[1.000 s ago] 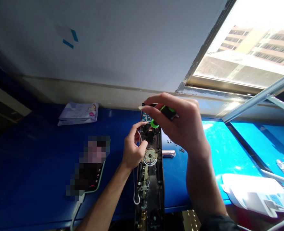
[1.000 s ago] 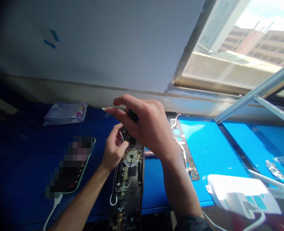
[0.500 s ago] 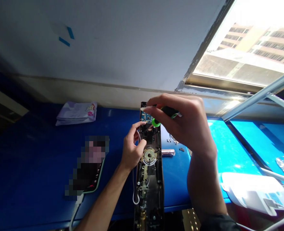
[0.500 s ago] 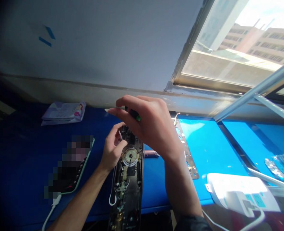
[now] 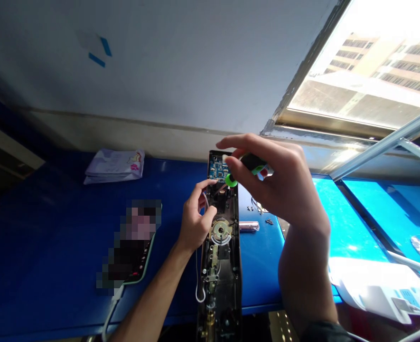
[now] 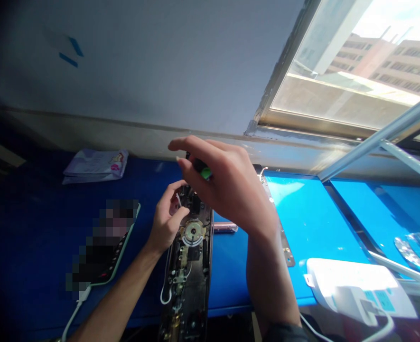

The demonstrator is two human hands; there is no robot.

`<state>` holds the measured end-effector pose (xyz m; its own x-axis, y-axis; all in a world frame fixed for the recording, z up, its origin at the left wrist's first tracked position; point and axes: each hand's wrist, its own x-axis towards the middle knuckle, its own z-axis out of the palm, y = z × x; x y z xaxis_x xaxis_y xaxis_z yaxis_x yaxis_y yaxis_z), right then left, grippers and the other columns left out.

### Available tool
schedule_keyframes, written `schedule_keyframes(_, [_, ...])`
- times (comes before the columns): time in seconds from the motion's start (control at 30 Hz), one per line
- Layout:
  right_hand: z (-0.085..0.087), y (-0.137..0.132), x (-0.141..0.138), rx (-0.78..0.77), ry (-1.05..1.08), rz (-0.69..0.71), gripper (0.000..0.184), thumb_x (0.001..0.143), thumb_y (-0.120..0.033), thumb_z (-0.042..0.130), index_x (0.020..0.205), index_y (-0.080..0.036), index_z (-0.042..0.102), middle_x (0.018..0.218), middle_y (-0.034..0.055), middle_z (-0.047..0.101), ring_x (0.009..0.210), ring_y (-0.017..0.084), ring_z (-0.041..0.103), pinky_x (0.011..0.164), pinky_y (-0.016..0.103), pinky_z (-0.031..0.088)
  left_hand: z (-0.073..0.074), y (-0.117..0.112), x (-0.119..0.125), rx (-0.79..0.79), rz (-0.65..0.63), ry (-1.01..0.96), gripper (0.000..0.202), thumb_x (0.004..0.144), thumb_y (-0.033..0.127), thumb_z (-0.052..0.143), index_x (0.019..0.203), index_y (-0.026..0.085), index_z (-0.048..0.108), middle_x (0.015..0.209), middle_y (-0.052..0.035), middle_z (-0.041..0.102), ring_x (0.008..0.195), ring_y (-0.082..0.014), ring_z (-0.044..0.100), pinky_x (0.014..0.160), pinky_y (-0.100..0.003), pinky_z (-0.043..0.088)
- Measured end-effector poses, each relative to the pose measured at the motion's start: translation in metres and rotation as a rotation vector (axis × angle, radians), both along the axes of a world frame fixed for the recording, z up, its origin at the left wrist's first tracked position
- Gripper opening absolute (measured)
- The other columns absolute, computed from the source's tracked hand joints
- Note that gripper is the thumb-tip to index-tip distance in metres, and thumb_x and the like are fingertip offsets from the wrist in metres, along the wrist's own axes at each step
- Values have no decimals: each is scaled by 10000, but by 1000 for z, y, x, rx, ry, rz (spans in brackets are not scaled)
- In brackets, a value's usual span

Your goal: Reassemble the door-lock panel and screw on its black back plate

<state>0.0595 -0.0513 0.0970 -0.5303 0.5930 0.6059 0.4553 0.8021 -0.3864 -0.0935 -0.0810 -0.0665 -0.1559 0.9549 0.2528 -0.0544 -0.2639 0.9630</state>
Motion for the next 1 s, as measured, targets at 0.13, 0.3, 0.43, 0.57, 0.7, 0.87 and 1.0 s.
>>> schedule_keyframes(0.13, [1, 0, 2, 7, -19, 50, 426, 904, -80, 565, 1303, -187, 672, 1080, 53, 745, 878, 151, 671, 796, 327, 542, -2, 0, -1, 6, -13, 7, 491, 796, 150, 603, 1281, 225, 623, 1108, -29, 731, 1016, -232, 689, 933, -377, 525])
schedule_keyframes(0.3, [-2, 2, -2, 51, 13, -47, 147, 1000, -296, 677, 937, -186, 753, 746, -11, 682, 629, 105, 545, 608, 306, 446, -2, 1, -1, 26, -5, 15, 477, 796, 158, 620, 1268, 222, 629, 1192, -45, 716, 1044, -238, 692, 938, -387, 546])
schedule_keyframes(0.43, [0, 0, 0, 48, -14, -9, 140, 1033, -229, 612, 1050, -229, 750, 893, 14, 759, 747, 128, 662, 690, 298, 516, -2, 2, -1, 39, -30, -18, 481, 805, 162, 632, 1283, 222, 617, 1239, -51, 705, 1121, -250, 684, 999, -402, 539])
schedule_keyframes(0.57, [3, -3, 3, 35, -42, 4, 378, 939, -126, 604, 1275, -283, 675, 1066, 44, 758, 900, 188, 707, 828, 344, 575, -2, 2, 0, 45, -32, -23, 451, 812, 167, 630, 1259, 221, 614, 1219, -46, 712, 1106, -249, 691, 1010, -413, 534])
schedule_keyframes(0.7, [0, -1, 0, 65, -24, -39, 143, 970, -270, 679, 1106, -254, 719, 875, 18, 731, 706, 154, 631, 684, 326, 543, -2, 2, 0, 44, -39, -21, 452, 811, 164, 630, 1259, 222, 613, 1207, -46, 714, 1108, -251, 690, 1006, -414, 537])
schedule_keyframes(0.87, [-3, 1, -2, 68, 14, -38, 120, 1018, -265, 629, 1031, -249, 747, 831, 6, 734, 656, 131, 615, 667, 304, 537, -2, 1, 0, 29, -36, -14, 475, 810, 151, 629, 1278, 231, 622, 1207, -45, 711, 1099, -249, 688, 982, -401, 541])
schedule_keyframes(1.0, [0, -1, 1, 44, -1, 28, 379, 926, -137, 593, 1257, -300, 681, 1061, 37, 760, 866, 187, 708, 814, 341, 584, -2, 1, -1, 23, -42, -15, 453, 820, 158, 633, 1267, 233, 623, 1165, -34, 715, 1088, -247, 692, 988, -401, 532])
